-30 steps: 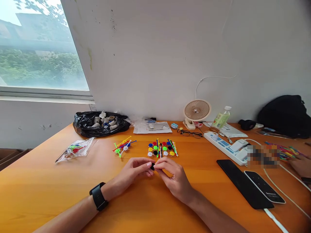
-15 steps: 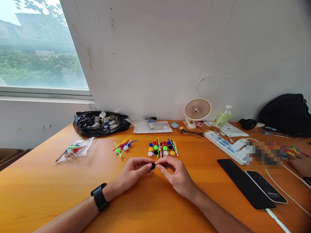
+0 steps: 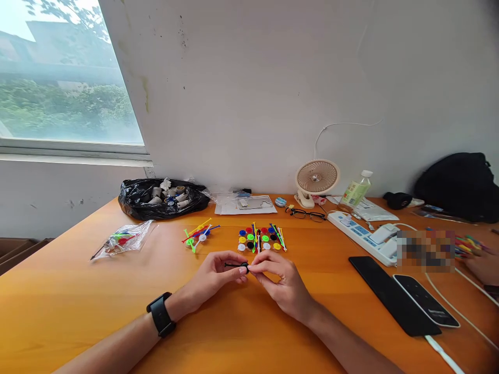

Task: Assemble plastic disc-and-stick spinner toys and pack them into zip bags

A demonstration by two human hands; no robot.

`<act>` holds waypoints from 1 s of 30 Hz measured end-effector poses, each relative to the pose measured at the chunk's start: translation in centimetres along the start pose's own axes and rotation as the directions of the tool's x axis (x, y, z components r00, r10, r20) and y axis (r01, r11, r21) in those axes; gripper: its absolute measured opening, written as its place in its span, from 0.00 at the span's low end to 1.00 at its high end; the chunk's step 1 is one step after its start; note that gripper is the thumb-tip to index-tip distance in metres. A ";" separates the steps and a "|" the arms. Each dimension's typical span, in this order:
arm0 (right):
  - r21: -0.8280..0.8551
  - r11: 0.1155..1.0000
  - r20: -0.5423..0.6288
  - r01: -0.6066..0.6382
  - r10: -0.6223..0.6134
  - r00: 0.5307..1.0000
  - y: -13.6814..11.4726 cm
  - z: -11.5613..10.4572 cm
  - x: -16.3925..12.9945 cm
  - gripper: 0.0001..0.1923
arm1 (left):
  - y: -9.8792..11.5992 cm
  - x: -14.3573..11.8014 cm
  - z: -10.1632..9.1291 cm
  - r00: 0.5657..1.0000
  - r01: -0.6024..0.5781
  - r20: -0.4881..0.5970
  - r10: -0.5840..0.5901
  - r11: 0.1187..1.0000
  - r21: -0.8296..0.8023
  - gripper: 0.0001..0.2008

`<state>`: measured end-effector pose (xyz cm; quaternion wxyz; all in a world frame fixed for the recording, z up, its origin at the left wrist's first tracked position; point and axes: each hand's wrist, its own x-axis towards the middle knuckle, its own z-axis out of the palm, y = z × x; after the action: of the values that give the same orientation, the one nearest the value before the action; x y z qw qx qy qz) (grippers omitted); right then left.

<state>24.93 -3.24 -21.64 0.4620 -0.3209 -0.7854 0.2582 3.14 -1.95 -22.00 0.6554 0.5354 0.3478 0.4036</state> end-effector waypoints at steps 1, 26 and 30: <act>0.001 1.000 0.020 -0.002 0.002 1.000 -0.1 0.0 0.0 0.08 | -0.1 0.0 0.0 1.000 -0.009 0.001 0.009 1.000 0.012 0.19; 0.066 0.983 0.004 -0.172 0.172 0.985 0.1 -0.9 0.5 0.12 | 0.9 -0.3 -1.0 0.979 -0.143 0.150 0.139 0.990 0.018 0.16; -0.007 0.982 -0.021 -0.190 0.189 0.982 -0.4 -1.3 0.3 0.25 | 0.5 -0.3 -0.8 0.971 -0.230 0.089 0.220 0.966 0.120 0.16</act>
<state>25.93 -3.18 -20.60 0.4420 -0.3989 -0.7476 0.2942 2.27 -1.83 -21.67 0.5817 0.6277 0.2854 0.4315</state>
